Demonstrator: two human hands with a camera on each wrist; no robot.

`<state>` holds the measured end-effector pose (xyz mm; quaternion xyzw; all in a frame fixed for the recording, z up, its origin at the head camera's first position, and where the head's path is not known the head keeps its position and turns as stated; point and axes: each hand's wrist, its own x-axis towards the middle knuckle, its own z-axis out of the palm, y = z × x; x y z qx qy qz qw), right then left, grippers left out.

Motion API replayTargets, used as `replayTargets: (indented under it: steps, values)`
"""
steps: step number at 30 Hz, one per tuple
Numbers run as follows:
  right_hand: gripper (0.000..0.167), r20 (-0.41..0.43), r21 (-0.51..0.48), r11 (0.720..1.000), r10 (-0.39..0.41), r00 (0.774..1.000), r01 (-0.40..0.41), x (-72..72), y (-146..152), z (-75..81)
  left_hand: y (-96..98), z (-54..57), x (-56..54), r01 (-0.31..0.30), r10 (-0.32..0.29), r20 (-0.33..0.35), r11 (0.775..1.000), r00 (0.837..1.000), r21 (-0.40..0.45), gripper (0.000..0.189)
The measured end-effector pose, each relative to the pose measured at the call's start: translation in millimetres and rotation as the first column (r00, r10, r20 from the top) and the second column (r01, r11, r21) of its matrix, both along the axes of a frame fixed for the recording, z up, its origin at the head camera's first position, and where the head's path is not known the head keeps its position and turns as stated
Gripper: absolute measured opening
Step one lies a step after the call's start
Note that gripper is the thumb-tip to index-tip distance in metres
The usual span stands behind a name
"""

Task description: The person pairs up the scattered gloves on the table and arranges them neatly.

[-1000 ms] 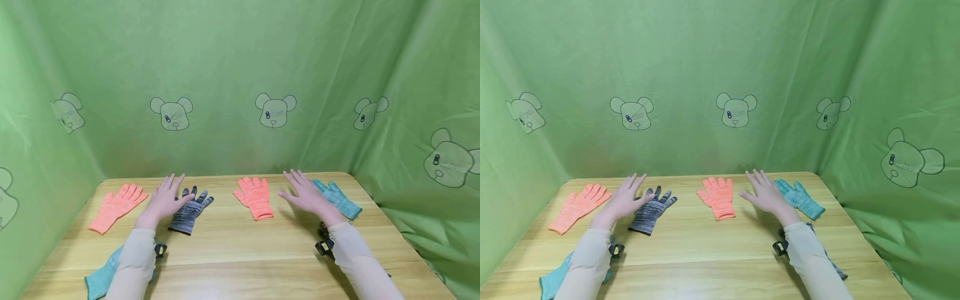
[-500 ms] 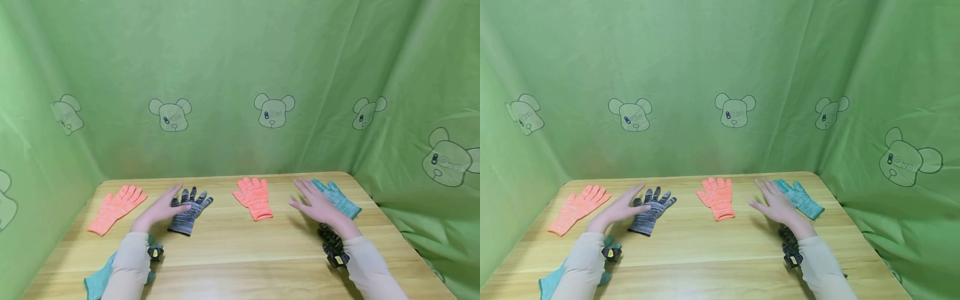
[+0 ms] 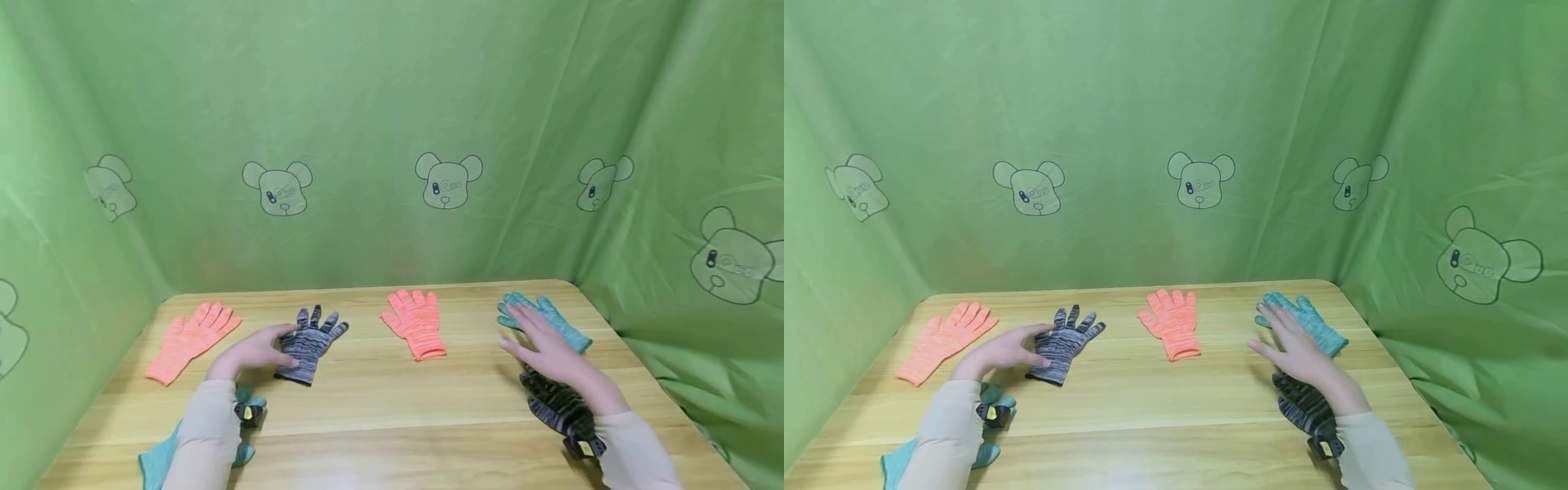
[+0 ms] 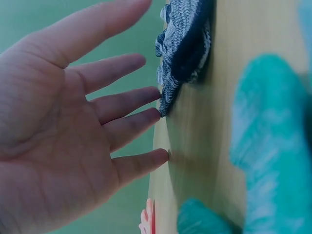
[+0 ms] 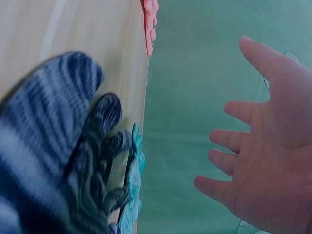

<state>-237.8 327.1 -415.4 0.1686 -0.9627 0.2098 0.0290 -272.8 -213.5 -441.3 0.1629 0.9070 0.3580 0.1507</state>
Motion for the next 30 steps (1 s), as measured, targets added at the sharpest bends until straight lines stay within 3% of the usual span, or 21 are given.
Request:
replayTargets:
  steps: [3, 12, 23, 30]
  values:
    - [0.079, 0.009, -0.015, 1.000, -0.003, 1.000, 0.003, 6.6, 4.1, 1.9, -1.2, -1.3, 1.2, -0.006, 0.006, 0.027, 1.000, 1.000, 0.001, 0.083]
    - [0.078, 0.044, -0.094, 0.996, 0.001, 0.999, 0.004, 19.0, 18.0, 9.4, -2.8, -2.9, 1.1, 0.005, -0.005, 0.004, 0.999, 1.000, -0.035, 0.077]
    - [0.071, 0.114, -0.186, 0.982, 0.008, 0.993, 0.013, 32.5, 47.2, -1.9, -0.1, -2.2, 0.1, 0.001, -0.002, -0.012, 0.997, 1.000, -0.076, 0.070]
    - [0.071, 0.131, -0.165, 0.985, -0.028, 0.991, 0.050, 46.0, 56.7, -15.9, 3.1, -0.2, -0.4, 0.014, -0.015, -0.018, 0.996, 1.000, -0.084, 0.071]
